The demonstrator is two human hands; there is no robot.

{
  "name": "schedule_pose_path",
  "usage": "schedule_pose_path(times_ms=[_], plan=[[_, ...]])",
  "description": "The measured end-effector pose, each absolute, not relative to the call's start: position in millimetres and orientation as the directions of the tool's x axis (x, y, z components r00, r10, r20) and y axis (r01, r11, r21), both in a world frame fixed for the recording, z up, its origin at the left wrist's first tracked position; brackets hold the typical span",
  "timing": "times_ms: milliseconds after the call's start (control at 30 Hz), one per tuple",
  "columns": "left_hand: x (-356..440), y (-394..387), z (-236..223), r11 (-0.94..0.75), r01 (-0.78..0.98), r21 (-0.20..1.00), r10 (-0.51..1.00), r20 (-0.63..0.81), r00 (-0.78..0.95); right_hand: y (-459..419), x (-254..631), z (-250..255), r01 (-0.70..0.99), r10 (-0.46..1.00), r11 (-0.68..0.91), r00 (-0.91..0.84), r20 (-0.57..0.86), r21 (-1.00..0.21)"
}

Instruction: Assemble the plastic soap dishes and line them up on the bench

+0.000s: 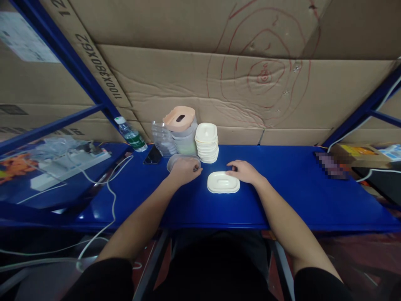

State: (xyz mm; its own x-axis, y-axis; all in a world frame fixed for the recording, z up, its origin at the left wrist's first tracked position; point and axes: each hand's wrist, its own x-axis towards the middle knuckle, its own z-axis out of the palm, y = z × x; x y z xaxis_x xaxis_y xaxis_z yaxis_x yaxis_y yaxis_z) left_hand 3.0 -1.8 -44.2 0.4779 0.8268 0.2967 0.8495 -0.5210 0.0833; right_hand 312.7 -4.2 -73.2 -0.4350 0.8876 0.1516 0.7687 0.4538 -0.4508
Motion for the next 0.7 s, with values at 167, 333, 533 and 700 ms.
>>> schedule_pose_path(times_ms=[167, 333, 533, 700], plan=[[3, -6, -35, -0.464, 0.879, 0.109, 0.782, 0.516, 0.349, -5, 312, -71, 0.765, 0.885, 0.457, -0.44, 0.149, -0.454], [-1, -20, -16, -0.605, 0.746, 0.279, 0.625, 0.747, 0.227, -9, 307, -64, 0.722, 0.88, 0.471, -0.424, 0.213, -0.507], [5, -44, -9, -0.784, 0.261, 0.563, 0.603, 0.791, 0.107, -28, 285, -47, 0.553, 0.854, 0.517, -0.389, 0.346, -0.653], [20, -45, -26, -0.556, -0.051, 0.83, 0.82, 0.557, 0.131, -35, 272, -43, 0.411, 0.896, 0.419, -0.329, 0.297, -0.809]])
